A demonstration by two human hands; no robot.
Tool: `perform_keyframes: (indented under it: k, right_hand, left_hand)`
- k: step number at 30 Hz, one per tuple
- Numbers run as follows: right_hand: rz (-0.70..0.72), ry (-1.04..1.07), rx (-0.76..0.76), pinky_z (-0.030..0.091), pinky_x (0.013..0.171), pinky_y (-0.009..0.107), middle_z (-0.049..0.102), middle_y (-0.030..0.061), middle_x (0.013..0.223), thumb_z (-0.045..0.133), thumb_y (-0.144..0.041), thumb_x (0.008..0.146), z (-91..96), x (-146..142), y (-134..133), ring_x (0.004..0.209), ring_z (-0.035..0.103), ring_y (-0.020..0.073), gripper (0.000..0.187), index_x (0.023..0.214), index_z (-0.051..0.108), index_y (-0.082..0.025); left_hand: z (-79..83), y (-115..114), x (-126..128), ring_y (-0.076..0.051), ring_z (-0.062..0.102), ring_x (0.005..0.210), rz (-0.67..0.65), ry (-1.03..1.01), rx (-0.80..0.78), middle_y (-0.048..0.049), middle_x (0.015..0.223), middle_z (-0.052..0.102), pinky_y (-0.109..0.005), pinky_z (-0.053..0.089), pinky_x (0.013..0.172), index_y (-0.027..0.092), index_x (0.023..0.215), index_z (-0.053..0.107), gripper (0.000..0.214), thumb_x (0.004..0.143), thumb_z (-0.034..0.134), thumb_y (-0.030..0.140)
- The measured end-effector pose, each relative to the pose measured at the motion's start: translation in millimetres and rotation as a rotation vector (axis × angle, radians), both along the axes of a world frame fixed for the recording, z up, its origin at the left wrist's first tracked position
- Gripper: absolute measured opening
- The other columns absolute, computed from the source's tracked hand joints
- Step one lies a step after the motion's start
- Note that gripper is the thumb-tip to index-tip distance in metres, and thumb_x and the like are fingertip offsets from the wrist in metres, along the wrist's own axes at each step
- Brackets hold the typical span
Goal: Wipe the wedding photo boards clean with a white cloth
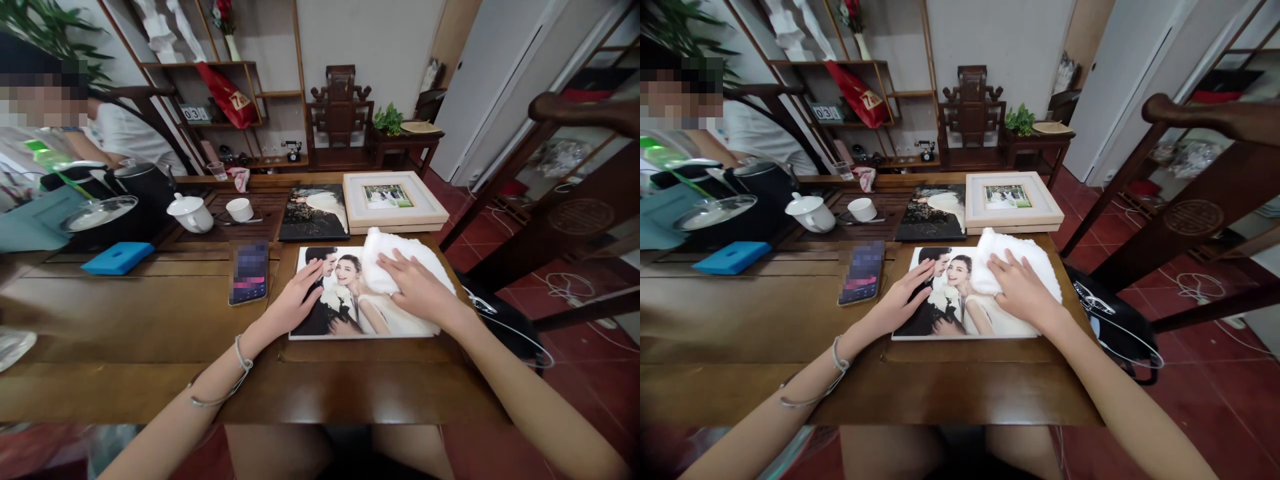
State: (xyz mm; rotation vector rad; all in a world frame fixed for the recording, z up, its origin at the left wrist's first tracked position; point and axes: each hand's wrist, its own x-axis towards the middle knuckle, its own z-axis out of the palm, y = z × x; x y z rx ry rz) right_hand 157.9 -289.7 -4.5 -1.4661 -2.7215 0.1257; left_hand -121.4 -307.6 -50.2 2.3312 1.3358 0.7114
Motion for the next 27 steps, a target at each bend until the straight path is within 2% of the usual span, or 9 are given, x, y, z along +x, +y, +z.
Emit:
perform_keyframes:
  k: [3, 7, 10, 13, 17, 19, 21, 24, 27]
  right_hand:
    - [0.023, -0.091, -0.057, 0.037, 0.106, 0.058, 0.041, 0.0196, 0.148, 0.046, -0.005, 0.068, 15.3, 3.5, -28.9, 0.140, 0.027, 0.0401, 0.073, 0.141, 0.043, -0.003]
    - [0.268, -0.044, -0.207, 0.034, 0.111, 0.053, 0.041, 0.0108, 0.150, 0.045, -0.003, 0.064, 28.9, 2.0, -58.1, 0.142, 0.027, 0.0322, 0.077, 0.140, 0.048, -0.013]
    - [0.310, 0.053, -0.242, 0.025, 0.116, 0.051, 0.041, 0.0043, 0.150, 0.046, -0.005, 0.062, 24.0, -1.1, -47.5, 0.144, 0.024, 0.0266, 0.080, 0.140, 0.050, -0.019]
    - [0.233, 0.124, -0.157, 0.018, 0.118, 0.051, 0.038, 0.0053, 0.152, 0.046, -0.008, 0.065, 7.3, -9.9, -17.7, 0.145, 0.021, 0.0245, 0.080, 0.144, 0.043, -0.015]
    - [0.130, 0.099, 0.010, 0.011, 0.117, 0.057, 0.028, 0.0089, 0.156, 0.051, -0.015, 0.069, -11.8, -31.3, 1.8, 0.145, 0.015, 0.0316, 0.082, 0.149, 0.033, -0.011]
    - [0.119, 0.064, 0.041, 0.009, 0.115, 0.061, 0.025, 0.0107, 0.157, 0.051, -0.015, 0.068, -14.7, -43.9, -11.7, 0.145, 0.012, 0.0356, 0.084, 0.149, 0.032, -0.010]
    - [0.137, 0.034, 0.028, 0.010, 0.113, 0.064, 0.023, 0.0134, 0.158, 0.051, -0.016, 0.069, -14.7, -55.4, -39.5, 0.145, 0.010, 0.0389, 0.084, 0.150, 0.030, -0.009]
    - [0.248, 0.042, 0.001, 0.010, 0.112, 0.068, 0.019, 0.0171, 0.158, 0.055, -0.023, 0.071, -14.2, -67.3, -87.5, 0.144, 0.006, 0.0432, 0.086, 0.151, 0.026, -0.007]
    - [0.344, 0.077, 0.005, 0.007, 0.111, 0.070, 0.015, 0.0189, 0.159, 0.058, -0.029, 0.072, -14.1, -72.4, -108.3, 0.144, 0.003, 0.0446, 0.090, 0.151, 0.023, -0.005]
  left_hand:
    - [1.1, -0.8, 0.6, -0.024, 0.028, 0.145, 0.002, -0.003, -0.008, -0.0137, 0.153, 0.037, -0.047, 0.026, 0.119, 0.013, 0.143, 0.041, 0.048, 0.098, 0.039, 0.029]
    - [-1.6, -1.1, 0.6, -0.024, 0.028, 0.145, 0.003, -0.028, 0.002, -0.0125, 0.153, 0.037, -0.047, 0.026, 0.118, 0.017, 0.143, 0.042, 0.047, 0.098, 0.040, 0.028]
    - [-4.4, -0.7, 0.4, -0.024, 0.029, 0.144, 0.013, -0.057, 0.008, -0.0113, 0.153, 0.038, -0.048, 0.026, 0.118, 0.020, 0.144, 0.041, 0.047, 0.097, 0.041, 0.027]
    - [-5.4, -0.2, 0.5, -0.025, 0.029, 0.144, 0.009, -0.069, 0.002, -0.0119, 0.153, 0.038, -0.048, 0.024, 0.119, 0.019, 0.144, 0.042, 0.048, 0.097, 0.042, 0.027]
    - [-4.5, -0.1, 1.0, -0.025, 0.029, 0.144, 0.004, -0.091, -0.007, -0.0129, 0.152, 0.039, -0.049, 0.024, 0.118, 0.018, 0.143, 0.042, 0.048, 0.096, 0.042, 0.026]
    - [-4.2, 0.0, 0.8, -0.025, 0.029, 0.144, 0.000, -0.107, -0.008, -0.0131, 0.152, 0.040, -0.050, 0.025, 0.118, 0.018, 0.143, 0.043, 0.047, 0.096, 0.043, 0.026]
    - [-5.0, 0.4, 0.0, -0.025, 0.030, 0.144, -0.007, -0.122, -0.010, -0.0131, 0.151, 0.040, -0.050, 0.024, 0.118, 0.018, 0.142, 0.044, 0.047, 0.096, 0.043, 0.026]
    - [-8.0, 1.7, -2.0, -0.026, 0.030, 0.144, -0.028, -0.158, -0.011, -0.0137, 0.151, 0.040, -0.050, 0.026, 0.118, 0.017, 0.141, 0.046, 0.047, 0.094, 0.045, 0.025]
    - [-9.2, 2.6, -2.3, -0.026, 0.031, 0.143, -0.036, -0.202, -0.020, -0.0136, 0.151, 0.041, -0.048, 0.027, 0.118, 0.016, 0.139, 0.048, 0.046, 0.094, 0.044, 0.025]
